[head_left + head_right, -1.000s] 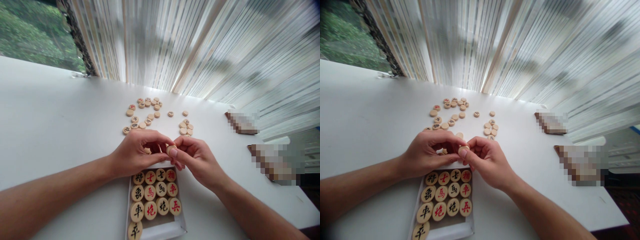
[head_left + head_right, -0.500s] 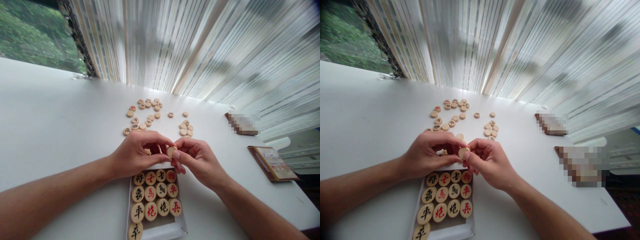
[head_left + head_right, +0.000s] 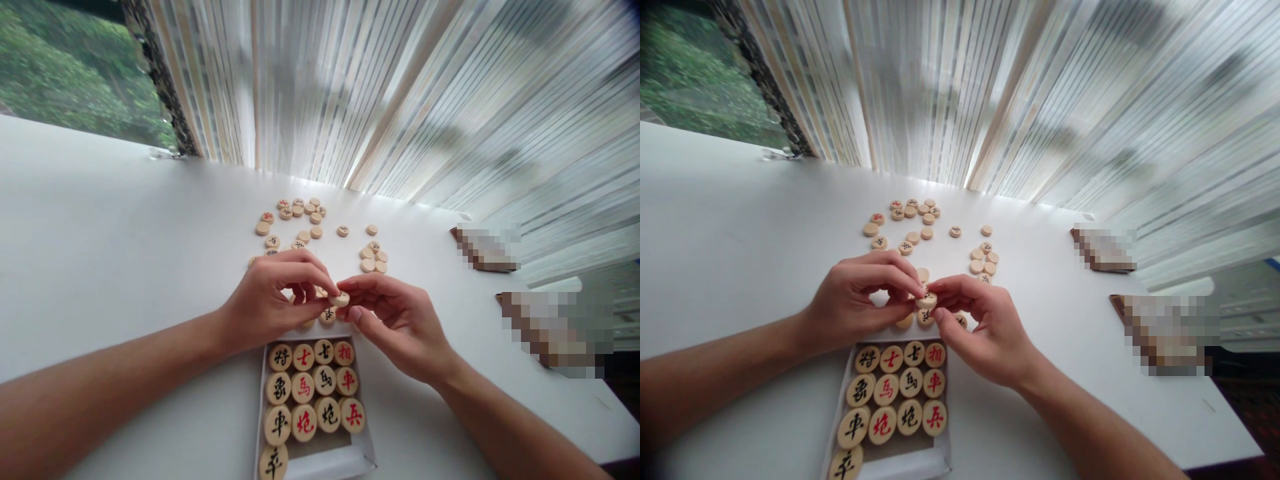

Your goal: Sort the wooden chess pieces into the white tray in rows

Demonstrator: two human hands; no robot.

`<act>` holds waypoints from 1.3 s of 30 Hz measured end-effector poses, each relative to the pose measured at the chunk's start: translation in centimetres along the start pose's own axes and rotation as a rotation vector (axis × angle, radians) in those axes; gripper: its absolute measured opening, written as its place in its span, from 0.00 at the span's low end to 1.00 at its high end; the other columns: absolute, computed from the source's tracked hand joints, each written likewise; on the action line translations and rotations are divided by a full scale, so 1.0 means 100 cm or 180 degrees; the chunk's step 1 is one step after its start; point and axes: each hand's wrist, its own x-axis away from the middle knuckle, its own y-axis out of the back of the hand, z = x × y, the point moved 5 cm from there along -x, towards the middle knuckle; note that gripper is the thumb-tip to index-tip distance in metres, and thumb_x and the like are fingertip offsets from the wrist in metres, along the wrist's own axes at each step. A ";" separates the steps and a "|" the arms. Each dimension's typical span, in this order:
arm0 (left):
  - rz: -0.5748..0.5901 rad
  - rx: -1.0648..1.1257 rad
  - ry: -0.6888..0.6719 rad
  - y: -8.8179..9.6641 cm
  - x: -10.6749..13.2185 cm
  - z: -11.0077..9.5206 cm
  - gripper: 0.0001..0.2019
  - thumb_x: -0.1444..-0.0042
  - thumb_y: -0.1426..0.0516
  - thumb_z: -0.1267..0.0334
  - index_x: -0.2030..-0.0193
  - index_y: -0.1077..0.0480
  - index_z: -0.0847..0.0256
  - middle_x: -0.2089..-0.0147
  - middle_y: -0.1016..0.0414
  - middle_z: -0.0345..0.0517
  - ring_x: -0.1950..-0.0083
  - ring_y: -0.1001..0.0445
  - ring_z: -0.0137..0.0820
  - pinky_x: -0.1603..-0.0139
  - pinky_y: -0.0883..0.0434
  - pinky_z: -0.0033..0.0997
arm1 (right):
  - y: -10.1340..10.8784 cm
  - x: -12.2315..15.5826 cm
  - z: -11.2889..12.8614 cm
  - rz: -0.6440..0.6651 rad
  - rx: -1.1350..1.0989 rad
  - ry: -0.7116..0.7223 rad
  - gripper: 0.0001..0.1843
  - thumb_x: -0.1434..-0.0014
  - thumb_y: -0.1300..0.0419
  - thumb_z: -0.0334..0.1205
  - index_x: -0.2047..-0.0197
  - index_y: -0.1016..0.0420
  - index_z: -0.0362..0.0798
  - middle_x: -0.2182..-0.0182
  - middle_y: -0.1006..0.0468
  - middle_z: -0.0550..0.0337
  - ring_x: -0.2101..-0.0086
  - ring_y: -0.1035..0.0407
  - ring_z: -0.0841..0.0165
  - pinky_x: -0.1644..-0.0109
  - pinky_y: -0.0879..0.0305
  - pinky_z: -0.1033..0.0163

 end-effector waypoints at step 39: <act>-0.0416 0.0148 0.0264 0.002 0.000 0.009 0.13 0.45 0.45 0.78 0.61 0.19 0.67 0.61 0.19 0.48 0.69 0.27 0.23 0.71 0.28 0.23 | -0.069 0.051 0.046 0.1686 0.1346 0.1380 0.05 0.39 0.36 0.31 0.58 0.24 0.43 0.66 0.24 0.56 0.64 0.34 0.64 0.59 0.33 0.60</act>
